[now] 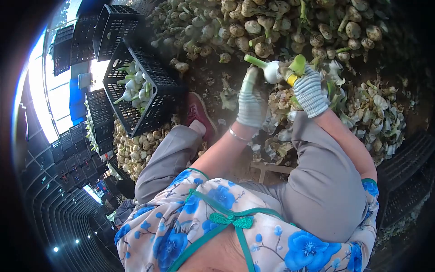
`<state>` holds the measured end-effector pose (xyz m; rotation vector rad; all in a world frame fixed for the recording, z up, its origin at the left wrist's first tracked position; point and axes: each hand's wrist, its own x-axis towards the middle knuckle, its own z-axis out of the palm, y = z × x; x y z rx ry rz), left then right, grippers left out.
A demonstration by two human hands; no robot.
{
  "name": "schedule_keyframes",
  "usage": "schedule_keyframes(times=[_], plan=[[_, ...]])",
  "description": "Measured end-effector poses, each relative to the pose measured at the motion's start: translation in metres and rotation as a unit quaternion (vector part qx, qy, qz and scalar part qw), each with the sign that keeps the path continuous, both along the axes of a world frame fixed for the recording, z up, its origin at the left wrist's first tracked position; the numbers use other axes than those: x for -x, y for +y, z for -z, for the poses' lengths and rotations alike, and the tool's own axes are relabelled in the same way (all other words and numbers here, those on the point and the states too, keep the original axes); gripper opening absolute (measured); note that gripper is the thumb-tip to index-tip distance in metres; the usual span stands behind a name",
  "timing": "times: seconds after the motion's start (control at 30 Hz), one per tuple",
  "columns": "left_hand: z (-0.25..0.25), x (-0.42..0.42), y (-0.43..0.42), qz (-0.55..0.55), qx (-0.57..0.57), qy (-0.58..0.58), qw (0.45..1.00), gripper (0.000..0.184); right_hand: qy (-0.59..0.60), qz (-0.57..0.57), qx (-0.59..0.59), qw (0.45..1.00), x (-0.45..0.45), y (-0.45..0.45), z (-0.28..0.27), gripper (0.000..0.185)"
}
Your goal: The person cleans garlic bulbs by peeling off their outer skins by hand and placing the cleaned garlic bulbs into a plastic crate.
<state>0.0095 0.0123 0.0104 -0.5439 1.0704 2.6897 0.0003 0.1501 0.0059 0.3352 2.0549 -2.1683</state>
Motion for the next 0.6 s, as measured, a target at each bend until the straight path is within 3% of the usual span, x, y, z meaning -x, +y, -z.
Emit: schedule_keyframes(times=[0.07,0.13,0.17,0.2,0.27,0.3,0.33,0.37,0.4,0.5,0.57,0.6], plan=[[0.007,0.011,0.002,-0.013,-0.010,0.006,1.000,0.030,0.058,-0.024,-0.029,0.998,-0.005,-0.005,0.003,0.018],[0.014,0.023,0.000,-0.059,0.057,-0.143,0.986,0.021,0.159,-0.064,-0.126,0.977,-0.009,-0.005,0.026,0.015],[0.016,0.026,-0.001,-0.073,0.050,-0.146,0.985,0.017,0.189,-0.068,-0.112,0.973,-0.009,0.000,0.029,0.017],[0.014,0.028,-0.004,-0.074,0.051,-0.147,0.985,0.017,0.188,-0.068,-0.111,0.974,-0.003,0.005,0.024,0.017],[0.001,0.032,-0.011,-0.062,0.072,-0.044,0.994,0.015,0.037,-0.072,-0.047,0.996,0.017,0.019,0.018,0.021],[-0.004,0.032,-0.013,-0.029,0.081,-0.013,0.996,0.014,0.112,-0.107,-0.251,0.956,0.024,0.032,0.045,0.025],[-0.001,0.032,-0.014,-0.031,0.063,-0.020,0.997,0.014,0.116,-0.107,-0.253,0.955,0.026,0.034,0.052,0.025],[0.002,0.032,-0.018,-0.022,0.057,-0.036,0.997,0.014,0.016,-0.273,-0.430,0.860,0.029,0.035,0.056,0.029],[-0.002,0.031,-0.024,-0.012,0.052,-0.055,0.997,0.014,-0.089,-0.416,-0.572,0.701,0.031,0.034,0.054,0.034],[0.006,0.037,-0.037,-0.043,-0.066,-0.075,0.994,0.031,-0.061,-0.476,-0.514,0.711,0.012,0.045,0.029,0.036],[0.008,0.045,-0.037,-0.043,-0.115,-0.151,0.981,0.031,-0.018,-0.424,-0.502,0.754,0.019,0.030,-0.023,0.050],[0.008,0.046,-0.036,-0.043,-0.115,-0.149,0.981,0.031,0.029,-0.358,-0.473,0.805,0.020,0.025,-0.022,0.054]])
